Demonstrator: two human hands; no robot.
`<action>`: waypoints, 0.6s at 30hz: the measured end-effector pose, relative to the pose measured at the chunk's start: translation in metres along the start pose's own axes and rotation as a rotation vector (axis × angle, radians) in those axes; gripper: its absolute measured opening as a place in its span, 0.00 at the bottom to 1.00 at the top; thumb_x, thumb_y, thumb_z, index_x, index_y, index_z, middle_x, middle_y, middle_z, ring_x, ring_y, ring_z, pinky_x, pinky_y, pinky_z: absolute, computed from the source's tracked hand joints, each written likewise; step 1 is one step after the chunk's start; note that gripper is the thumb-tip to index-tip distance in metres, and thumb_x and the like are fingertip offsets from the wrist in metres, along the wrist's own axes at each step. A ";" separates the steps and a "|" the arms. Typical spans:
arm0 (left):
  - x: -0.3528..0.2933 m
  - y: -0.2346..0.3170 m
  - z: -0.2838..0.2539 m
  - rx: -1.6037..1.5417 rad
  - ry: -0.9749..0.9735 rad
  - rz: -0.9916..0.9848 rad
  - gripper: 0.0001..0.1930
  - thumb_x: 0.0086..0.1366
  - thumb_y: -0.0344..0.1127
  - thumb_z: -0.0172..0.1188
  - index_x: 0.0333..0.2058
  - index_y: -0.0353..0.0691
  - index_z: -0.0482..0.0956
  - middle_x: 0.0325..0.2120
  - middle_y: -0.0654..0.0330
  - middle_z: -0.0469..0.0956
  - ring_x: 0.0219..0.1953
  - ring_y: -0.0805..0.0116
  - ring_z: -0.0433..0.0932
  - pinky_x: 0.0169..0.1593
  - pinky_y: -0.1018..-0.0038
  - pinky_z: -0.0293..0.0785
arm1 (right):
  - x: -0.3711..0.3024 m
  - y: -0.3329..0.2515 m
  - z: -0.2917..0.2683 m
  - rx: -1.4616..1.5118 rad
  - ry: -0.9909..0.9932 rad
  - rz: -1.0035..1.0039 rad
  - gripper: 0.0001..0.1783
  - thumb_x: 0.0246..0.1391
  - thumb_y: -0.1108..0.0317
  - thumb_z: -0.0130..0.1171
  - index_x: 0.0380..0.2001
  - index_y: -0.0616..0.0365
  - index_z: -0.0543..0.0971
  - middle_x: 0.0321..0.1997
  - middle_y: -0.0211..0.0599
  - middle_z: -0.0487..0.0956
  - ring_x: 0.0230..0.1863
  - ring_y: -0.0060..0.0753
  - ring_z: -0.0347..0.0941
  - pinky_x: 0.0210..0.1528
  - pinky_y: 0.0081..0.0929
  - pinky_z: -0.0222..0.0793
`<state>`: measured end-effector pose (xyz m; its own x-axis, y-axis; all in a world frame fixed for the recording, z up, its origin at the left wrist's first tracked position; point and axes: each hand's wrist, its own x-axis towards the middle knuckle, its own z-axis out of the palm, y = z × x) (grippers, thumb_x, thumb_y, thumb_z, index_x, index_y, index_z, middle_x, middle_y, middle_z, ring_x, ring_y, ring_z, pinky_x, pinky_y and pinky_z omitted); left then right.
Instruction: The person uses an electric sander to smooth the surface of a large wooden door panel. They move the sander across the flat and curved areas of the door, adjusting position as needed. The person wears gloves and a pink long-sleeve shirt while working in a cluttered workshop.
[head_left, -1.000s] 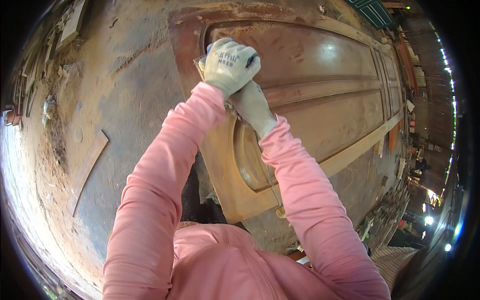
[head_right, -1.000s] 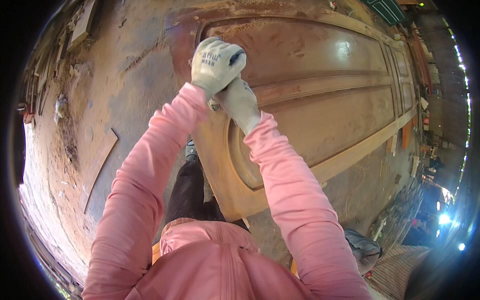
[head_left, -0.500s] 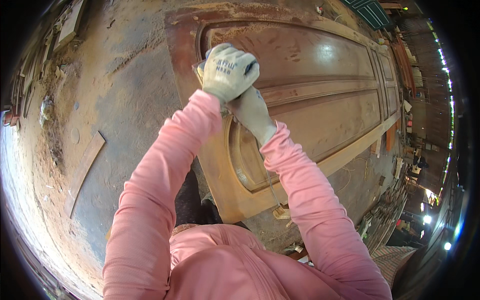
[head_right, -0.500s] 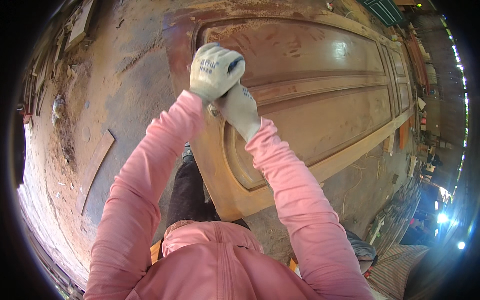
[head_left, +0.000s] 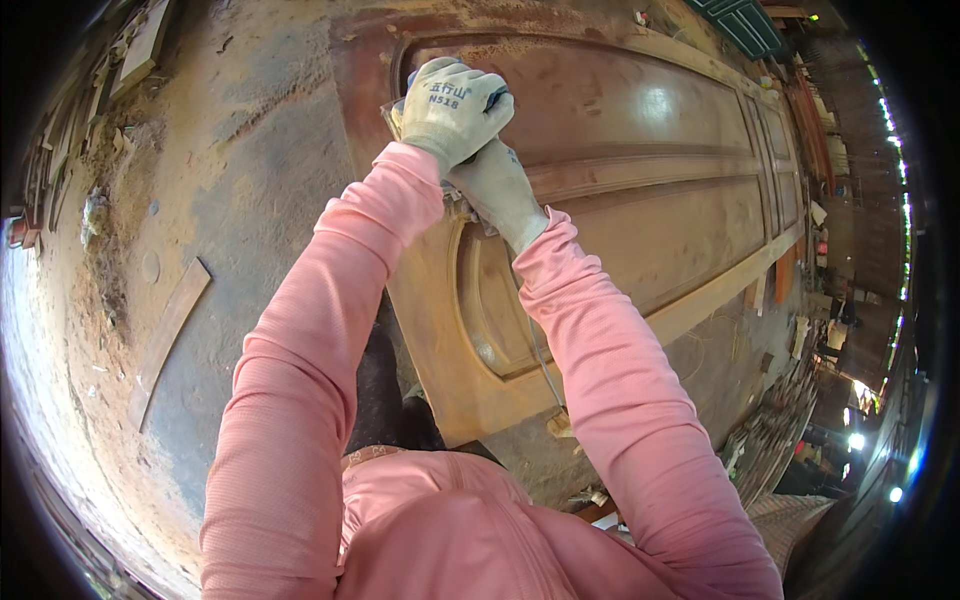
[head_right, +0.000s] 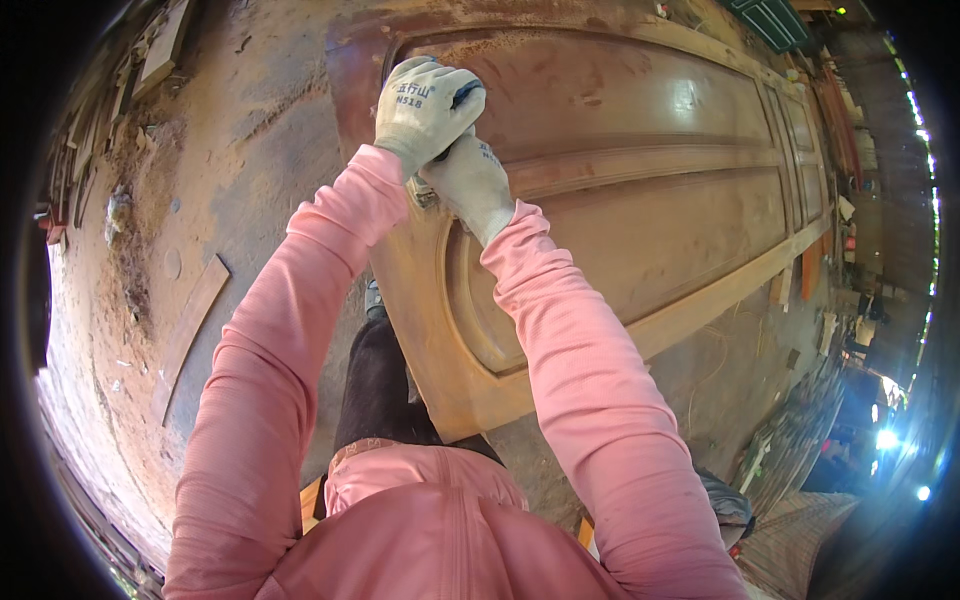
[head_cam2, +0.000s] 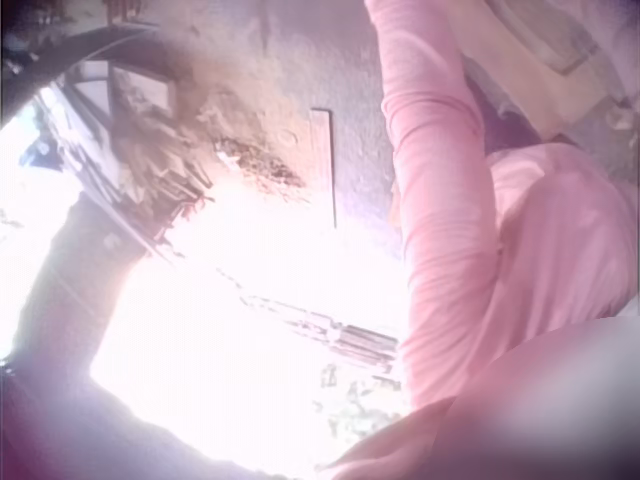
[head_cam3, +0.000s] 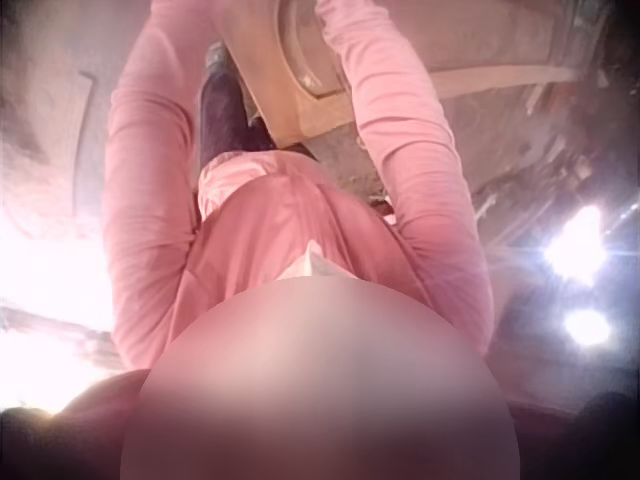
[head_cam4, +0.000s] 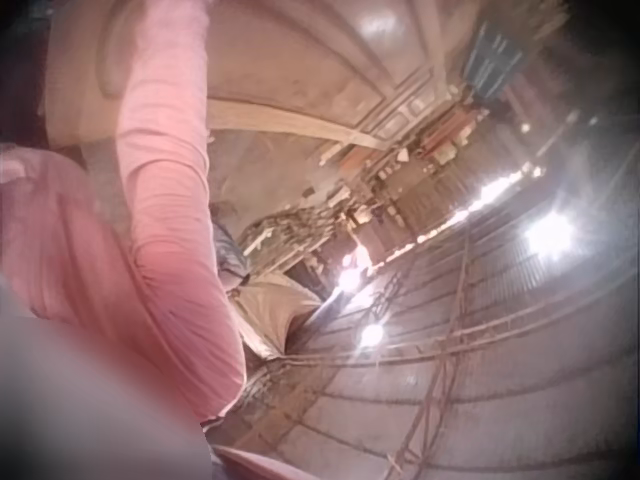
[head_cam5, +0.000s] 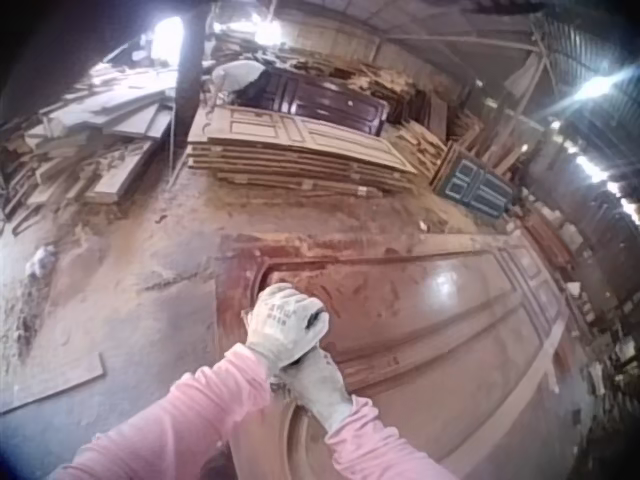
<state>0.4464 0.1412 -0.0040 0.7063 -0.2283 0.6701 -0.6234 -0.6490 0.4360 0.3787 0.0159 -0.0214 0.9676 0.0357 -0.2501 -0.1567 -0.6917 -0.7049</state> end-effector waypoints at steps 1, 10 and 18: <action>-0.007 0.005 -0.003 -0.042 -0.003 0.012 0.10 0.64 0.43 0.65 0.30 0.44 0.87 0.28 0.57 0.86 0.37 0.51 0.83 0.54 0.57 0.75 | -0.010 0.007 0.004 0.005 -0.024 0.009 0.28 0.59 0.53 0.72 0.54 0.63 0.83 0.46 0.56 0.88 0.49 0.57 0.86 0.50 0.49 0.78; -0.110 0.123 -0.068 -0.237 -0.376 0.040 0.07 0.59 0.40 0.68 0.27 0.47 0.81 0.24 0.59 0.79 0.34 0.56 0.82 0.57 0.54 0.77 | -0.207 0.067 0.023 -0.474 -0.001 -0.274 0.22 0.60 0.61 0.65 0.55 0.59 0.81 0.41 0.54 0.85 0.40 0.60 0.83 0.40 0.57 0.79; -0.086 0.112 -0.036 -0.236 -0.270 -0.045 0.07 0.59 0.40 0.68 0.28 0.46 0.81 0.25 0.60 0.80 0.35 0.57 0.82 0.58 0.55 0.77 | -0.178 0.067 -0.002 -0.494 -0.146 -0.173 0.31 0.63 0.54 0.67 0.66 0.56 0.78 0.60 0.56 0.82 0.60 0.63 0.79 0.60 0.56 0.77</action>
<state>0.3042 0.1140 0.0086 0.7784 -0.4069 0.4781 -0.6276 -0.4845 0.6094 0.1962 -0.0380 -0.0231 0.9279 0.2542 -0.2727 0.1477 -0.9223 -0.3572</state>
